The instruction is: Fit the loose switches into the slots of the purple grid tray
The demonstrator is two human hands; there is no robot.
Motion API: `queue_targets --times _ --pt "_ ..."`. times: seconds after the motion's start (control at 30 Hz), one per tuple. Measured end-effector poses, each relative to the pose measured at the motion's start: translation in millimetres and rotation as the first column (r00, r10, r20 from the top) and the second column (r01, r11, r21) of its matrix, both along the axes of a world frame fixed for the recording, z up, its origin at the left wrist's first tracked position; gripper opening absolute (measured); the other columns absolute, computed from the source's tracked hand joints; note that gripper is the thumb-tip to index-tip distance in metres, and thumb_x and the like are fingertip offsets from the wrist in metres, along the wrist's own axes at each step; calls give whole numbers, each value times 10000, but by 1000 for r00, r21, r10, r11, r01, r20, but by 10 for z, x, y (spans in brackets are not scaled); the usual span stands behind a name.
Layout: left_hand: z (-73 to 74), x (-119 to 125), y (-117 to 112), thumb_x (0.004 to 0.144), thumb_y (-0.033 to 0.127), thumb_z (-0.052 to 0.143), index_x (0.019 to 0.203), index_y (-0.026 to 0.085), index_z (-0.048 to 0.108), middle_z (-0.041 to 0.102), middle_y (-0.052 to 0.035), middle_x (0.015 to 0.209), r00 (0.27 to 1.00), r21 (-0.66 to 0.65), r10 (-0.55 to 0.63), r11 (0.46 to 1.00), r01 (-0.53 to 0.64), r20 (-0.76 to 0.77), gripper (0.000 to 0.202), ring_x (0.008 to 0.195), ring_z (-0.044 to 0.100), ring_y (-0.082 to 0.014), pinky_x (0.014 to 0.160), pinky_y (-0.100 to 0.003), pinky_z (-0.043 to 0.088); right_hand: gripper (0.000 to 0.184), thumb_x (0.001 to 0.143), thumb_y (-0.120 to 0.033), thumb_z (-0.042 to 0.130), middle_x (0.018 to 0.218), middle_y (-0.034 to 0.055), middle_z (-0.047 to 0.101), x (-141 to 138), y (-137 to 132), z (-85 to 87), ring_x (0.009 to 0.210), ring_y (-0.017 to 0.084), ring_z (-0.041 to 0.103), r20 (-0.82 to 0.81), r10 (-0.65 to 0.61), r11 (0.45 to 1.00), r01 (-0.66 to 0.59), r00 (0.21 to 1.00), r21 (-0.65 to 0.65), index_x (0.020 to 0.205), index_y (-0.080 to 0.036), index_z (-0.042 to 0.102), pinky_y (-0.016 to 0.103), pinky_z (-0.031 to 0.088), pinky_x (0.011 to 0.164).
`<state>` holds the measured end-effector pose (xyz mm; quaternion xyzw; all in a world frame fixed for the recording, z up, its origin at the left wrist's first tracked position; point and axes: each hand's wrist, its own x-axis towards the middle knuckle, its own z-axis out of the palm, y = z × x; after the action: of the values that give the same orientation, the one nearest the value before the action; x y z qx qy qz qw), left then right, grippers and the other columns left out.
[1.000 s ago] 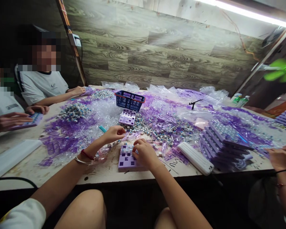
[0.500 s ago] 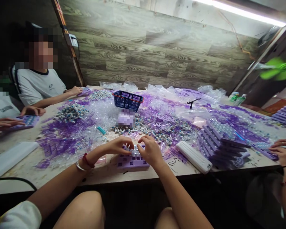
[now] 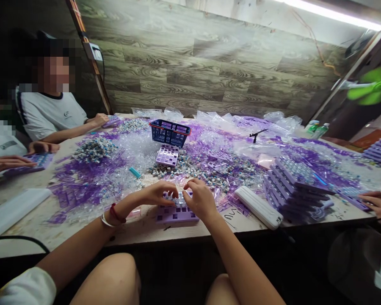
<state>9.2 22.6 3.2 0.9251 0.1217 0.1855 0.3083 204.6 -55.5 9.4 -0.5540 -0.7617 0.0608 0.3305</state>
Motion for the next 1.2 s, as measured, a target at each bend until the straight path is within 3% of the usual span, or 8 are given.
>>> queue_targets --times 0.53,1.07,1.2 --pt "-4 8 3 742 244 735 794 129 665 617 -29 816 1000 20 20 1000 -20 -7 145 742 558 -121 707 -225 435 68 810 -184 581 925 65 641 4 1 0 919 214 601 -77 37 999 -40 996 -36 795 -197 646 339 465 832" --pt "-67 10 62 761 321 718 819 130 701 622 -59 822 1000 53 -8 999 8 6 200 739 578 -140 713 -247 453 54 797 -184 603 925 66 640 14 6 11 940 210 595 -129 61 997 -67 990 -43 789 -192 656 342 451 856" --pt "-74 9 77 754 295 726 807 126 694 624 -60 831 1000 84 -17 996 16 13 180 743 576 -140 716 -246 446 75 789 -205 626 956 70 646 8 6 -6 970 212 590 -120 67 994 -77 991 -79 855 -182 654 348 444 877"
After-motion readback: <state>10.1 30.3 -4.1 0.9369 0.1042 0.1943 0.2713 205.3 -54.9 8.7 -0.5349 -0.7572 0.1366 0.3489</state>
